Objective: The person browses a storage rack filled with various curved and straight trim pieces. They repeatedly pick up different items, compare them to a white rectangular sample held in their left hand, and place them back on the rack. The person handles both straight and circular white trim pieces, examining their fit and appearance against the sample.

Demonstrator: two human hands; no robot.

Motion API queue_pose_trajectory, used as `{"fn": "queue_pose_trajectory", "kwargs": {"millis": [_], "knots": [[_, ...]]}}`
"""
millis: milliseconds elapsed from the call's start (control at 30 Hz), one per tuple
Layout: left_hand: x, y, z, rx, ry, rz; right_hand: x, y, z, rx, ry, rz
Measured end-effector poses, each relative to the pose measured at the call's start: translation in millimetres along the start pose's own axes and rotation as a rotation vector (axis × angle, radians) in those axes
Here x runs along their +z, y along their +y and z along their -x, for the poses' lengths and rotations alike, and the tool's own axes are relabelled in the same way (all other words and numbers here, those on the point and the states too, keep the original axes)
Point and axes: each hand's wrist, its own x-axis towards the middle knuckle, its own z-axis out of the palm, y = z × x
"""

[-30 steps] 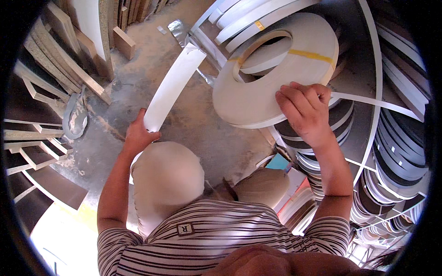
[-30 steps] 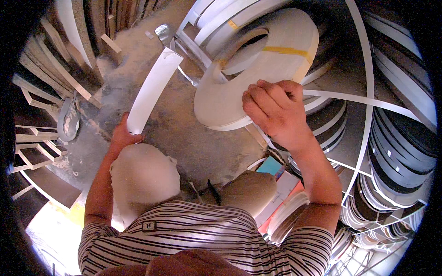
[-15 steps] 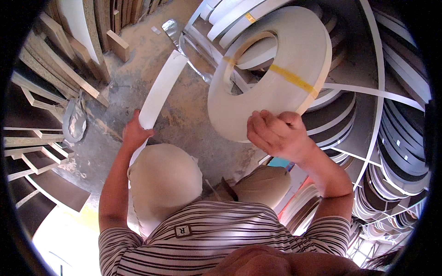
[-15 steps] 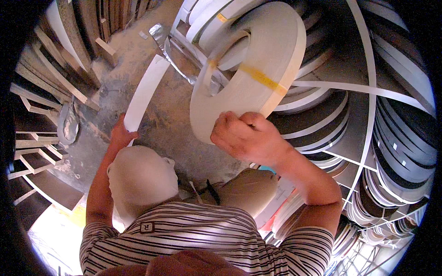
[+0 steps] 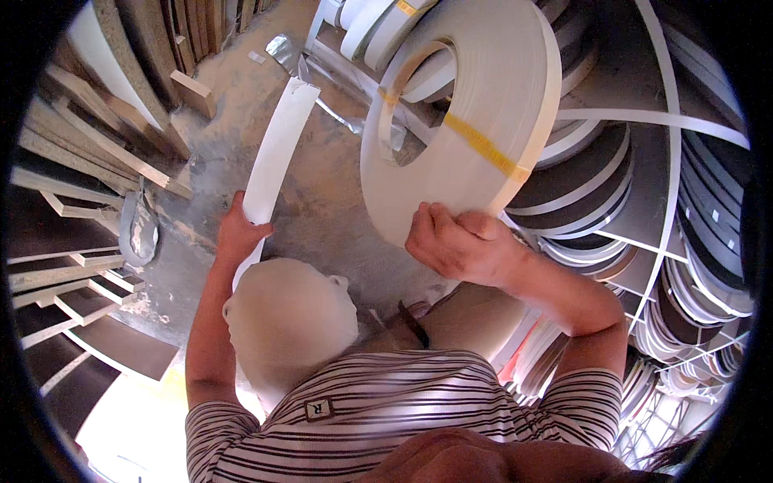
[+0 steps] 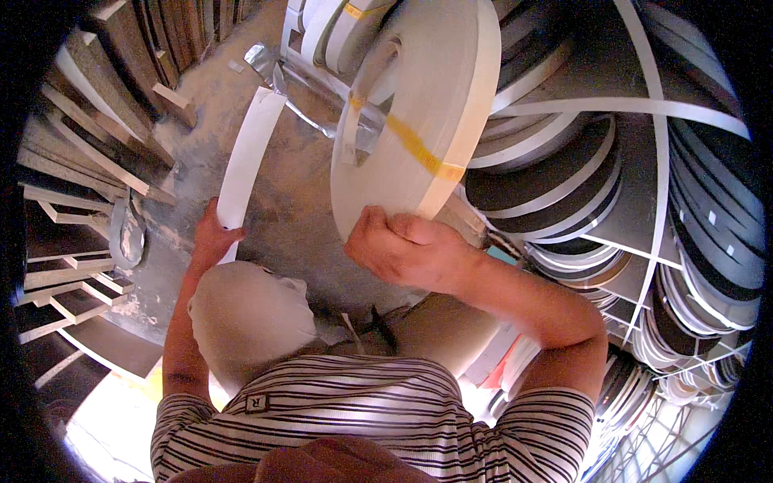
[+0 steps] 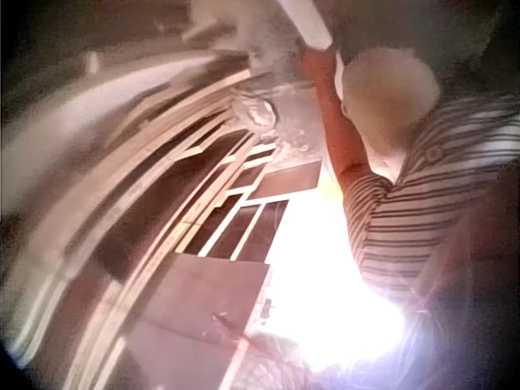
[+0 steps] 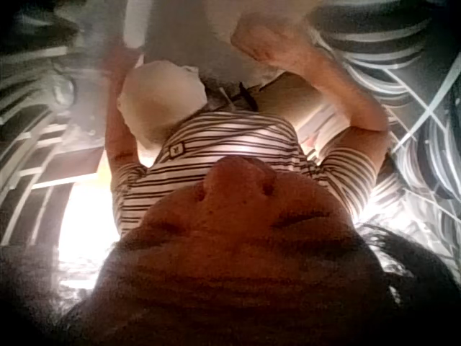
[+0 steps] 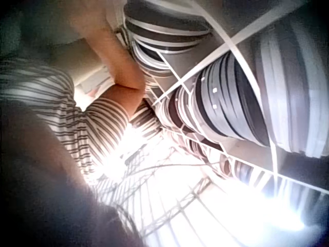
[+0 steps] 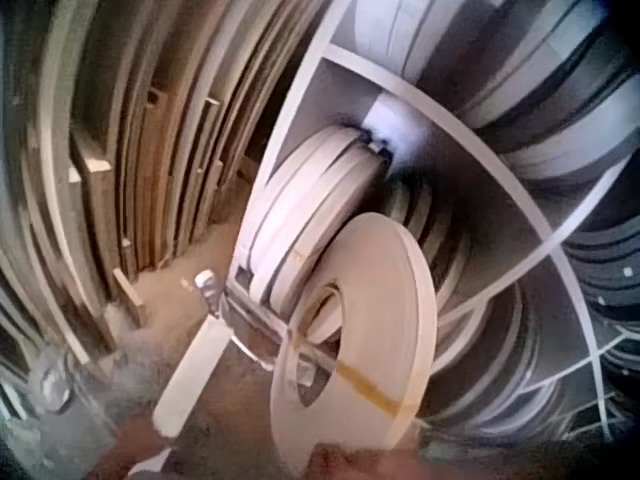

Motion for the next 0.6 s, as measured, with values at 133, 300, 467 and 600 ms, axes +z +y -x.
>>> {"fn": "queue_pose_trajectory", "kwargs": {"millis": [133, 300, 467, 600], "knots": [[-0.5, -4.8, -0.7, 0.035, 0.003, -0.012, 6.1, -16.0, 4.2, 0.038, 0.054, -0.035], [1.7, -19.5, -6.7, 0.044, -0.011, -0.018, 14.3, -24.8, 7.2, -0.102, 0.034, 0.096], [-2.8, -7.6, -9.0, 0.061, -0.018, 0.022, 12.4, -36.7, 3.0, -0.028, 0.071, 0.117], [-3.8, -9.5, -11.4, 0.041, -0.040, 0.027, 15.9, -36.8, 4.7, -0.003, 0.095, 0.098]]}}
